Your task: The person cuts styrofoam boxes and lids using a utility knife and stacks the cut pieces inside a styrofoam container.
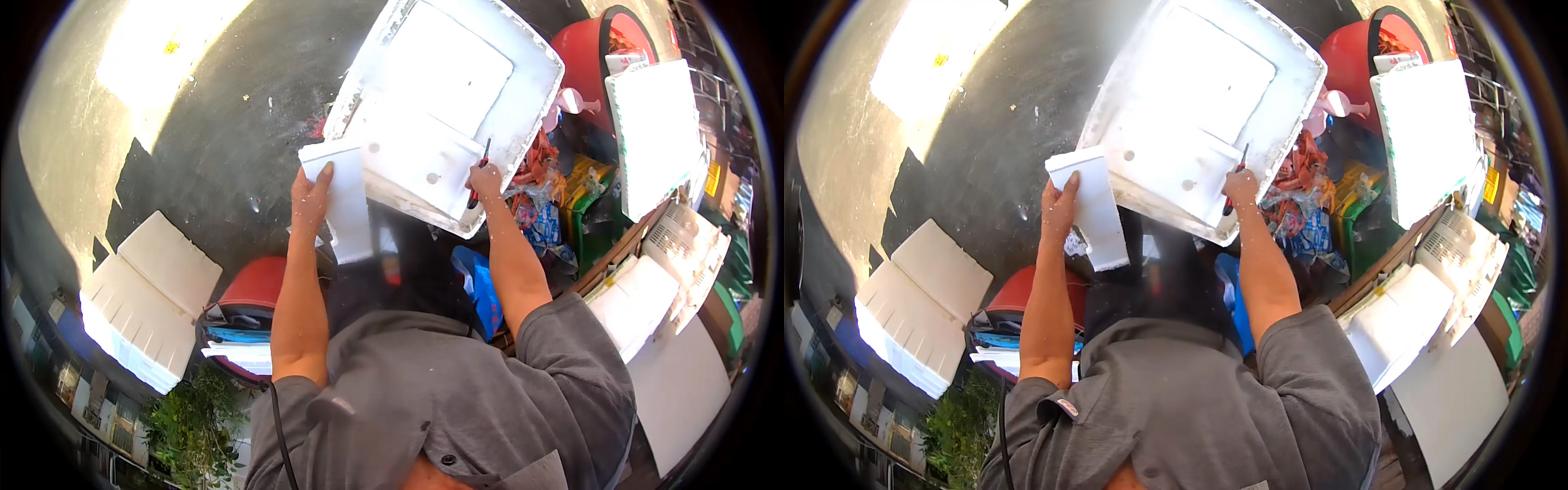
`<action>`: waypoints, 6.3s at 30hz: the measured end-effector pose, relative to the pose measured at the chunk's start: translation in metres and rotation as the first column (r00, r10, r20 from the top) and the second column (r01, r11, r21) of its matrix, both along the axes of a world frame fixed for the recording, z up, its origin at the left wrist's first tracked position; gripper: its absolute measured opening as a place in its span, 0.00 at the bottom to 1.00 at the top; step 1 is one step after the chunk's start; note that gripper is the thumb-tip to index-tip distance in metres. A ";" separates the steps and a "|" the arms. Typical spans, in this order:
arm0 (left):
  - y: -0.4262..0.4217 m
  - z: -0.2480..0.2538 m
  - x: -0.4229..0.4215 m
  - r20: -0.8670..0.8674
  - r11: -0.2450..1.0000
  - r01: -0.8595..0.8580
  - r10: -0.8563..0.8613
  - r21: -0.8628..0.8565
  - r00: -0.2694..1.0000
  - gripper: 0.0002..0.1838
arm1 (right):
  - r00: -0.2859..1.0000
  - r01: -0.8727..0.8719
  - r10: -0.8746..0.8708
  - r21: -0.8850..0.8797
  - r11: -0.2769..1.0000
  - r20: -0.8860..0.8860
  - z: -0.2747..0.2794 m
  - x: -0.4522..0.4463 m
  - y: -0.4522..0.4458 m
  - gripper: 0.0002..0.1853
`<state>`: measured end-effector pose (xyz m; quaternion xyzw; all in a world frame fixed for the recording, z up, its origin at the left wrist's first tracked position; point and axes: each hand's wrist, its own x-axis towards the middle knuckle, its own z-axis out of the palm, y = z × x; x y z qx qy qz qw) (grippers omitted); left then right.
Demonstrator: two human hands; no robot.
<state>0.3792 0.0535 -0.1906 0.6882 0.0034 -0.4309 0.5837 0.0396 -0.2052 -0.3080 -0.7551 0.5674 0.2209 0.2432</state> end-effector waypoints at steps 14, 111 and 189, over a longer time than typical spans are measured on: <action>-0.021 0.010 -0.004 0.138 0.981 0.088 -0.112 0.172 0.984 0.22 | 0.937 0.221 -0.126 -0.273 0.936 0.326 0.007 0.101 0.046 0.16; -0.086 0.264 -0.353 -0.285 0.253 0.788 -0.953 -0.561 0.102 0.18 | 0.004 0.886 -0.587 -0.275 -0.372 0.810 0.386 -0.268 0.465 0.18; -0.174 0.023 0.039 -0.195 0.648 0.746 -0.720 0.152 0.666 0.21 | 0.105 0.598 -0.954 0.749 0.286 0.280 0.109 0.132 0.068 0.26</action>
